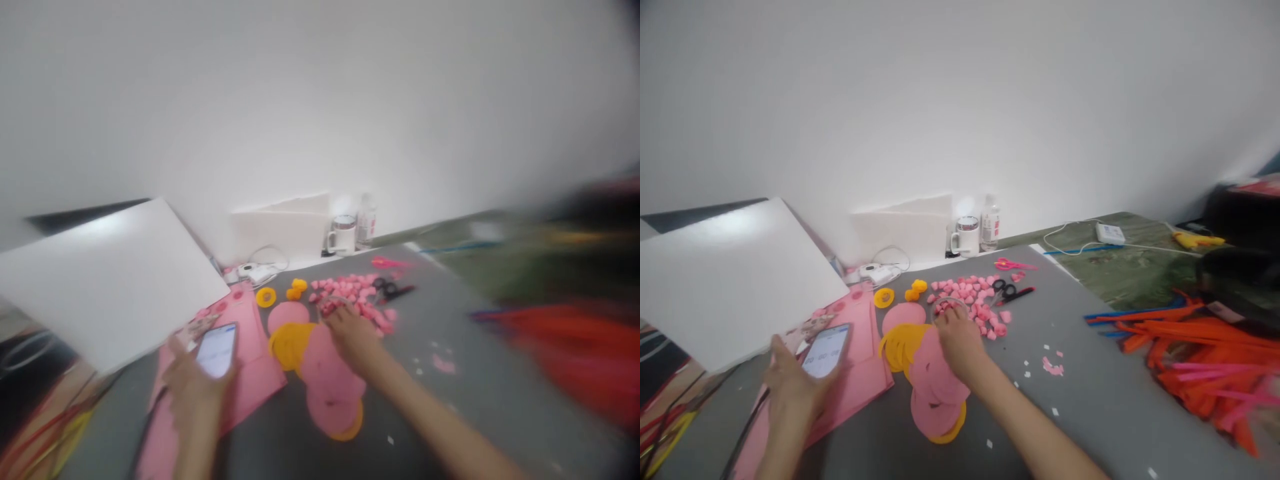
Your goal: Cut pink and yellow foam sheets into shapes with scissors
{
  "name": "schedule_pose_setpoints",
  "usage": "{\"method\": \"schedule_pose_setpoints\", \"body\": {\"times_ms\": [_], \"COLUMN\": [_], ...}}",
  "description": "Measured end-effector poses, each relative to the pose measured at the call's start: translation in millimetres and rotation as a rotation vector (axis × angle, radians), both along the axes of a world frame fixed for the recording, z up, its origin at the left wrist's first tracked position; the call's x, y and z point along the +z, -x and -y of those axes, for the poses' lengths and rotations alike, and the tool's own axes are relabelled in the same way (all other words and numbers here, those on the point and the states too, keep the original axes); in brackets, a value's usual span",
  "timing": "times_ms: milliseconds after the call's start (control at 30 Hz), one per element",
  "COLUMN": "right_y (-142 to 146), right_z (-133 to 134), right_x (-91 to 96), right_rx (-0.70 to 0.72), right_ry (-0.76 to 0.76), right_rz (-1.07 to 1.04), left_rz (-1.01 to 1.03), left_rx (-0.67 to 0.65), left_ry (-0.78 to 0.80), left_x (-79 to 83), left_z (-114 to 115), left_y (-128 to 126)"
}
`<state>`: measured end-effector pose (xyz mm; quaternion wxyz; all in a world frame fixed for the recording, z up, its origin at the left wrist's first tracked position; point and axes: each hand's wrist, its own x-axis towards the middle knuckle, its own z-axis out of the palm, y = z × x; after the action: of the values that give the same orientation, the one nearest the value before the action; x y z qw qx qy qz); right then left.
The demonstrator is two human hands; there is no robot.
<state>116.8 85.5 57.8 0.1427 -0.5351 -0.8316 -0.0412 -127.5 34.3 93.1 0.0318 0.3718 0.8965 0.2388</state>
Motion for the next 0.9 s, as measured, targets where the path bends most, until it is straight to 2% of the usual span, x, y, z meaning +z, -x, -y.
{"method": "schedule_pose_setpoints", "body": {"times_ms": [67,133,267,367,467,533,633,700,767,900], "right_y": [-20.7,-34.1,-47.7,-53.4,-57.5,-59.8,-63.3,-65.9,-68.1,-70.4], "right_z": [-1.9,2.3,25.1,45.8,62.1,68.9,73.6,74.6,75.2,75.6], "right_x": [-13.3,-26.9,-46.6,-54.6,-61.6,-67.5,-77.9,-84.6,-89.6,-91.2], "right_rx": [-0.123,-0.15,-0.141,-0.022,0.141,0.149,0.111,0.103,0.101,0.085], "right_ry": [-0.022,-0.099,-0.193,-0.216,-0.168,-0.143,-0.114,-0.113,-0.124,-0.158], "right_rz": [-0.042,-0.084,-0.185,-0.329,-0.457,-0.494,-0.53,-0.565,-0.609,-0.726], "left_rz": [-0.008,-0.023,-0.1,-0.226,-0.279,-0.374,-0.424,-0.373,-0.286,-0.239], "left_rx": [-0.003,-0.014,-0.017,-0.093,-0.29,-0.515,-0.724,-0.776,-0.826,-0.767], "left_ry": [0.069,0.086,0.055,-0.123,-0.395,-0.58,-0.616,-0.646,-0.676,-0.688], "left_x": [2.0,0.5,-2.2,-7.8,-29.5,-52.6,-88.0,-104.5,-112.5,-111.1], "left_z": [-4.9,-7.9,-2.7,14.0,39.0,56.7,78.8,88.3,94.3,104.0], "left_y": [-8.4,-12.9,-21.8,-37.0,-60.2,-76.8,-98.1,-108.1,-113.5,-111.1]}}
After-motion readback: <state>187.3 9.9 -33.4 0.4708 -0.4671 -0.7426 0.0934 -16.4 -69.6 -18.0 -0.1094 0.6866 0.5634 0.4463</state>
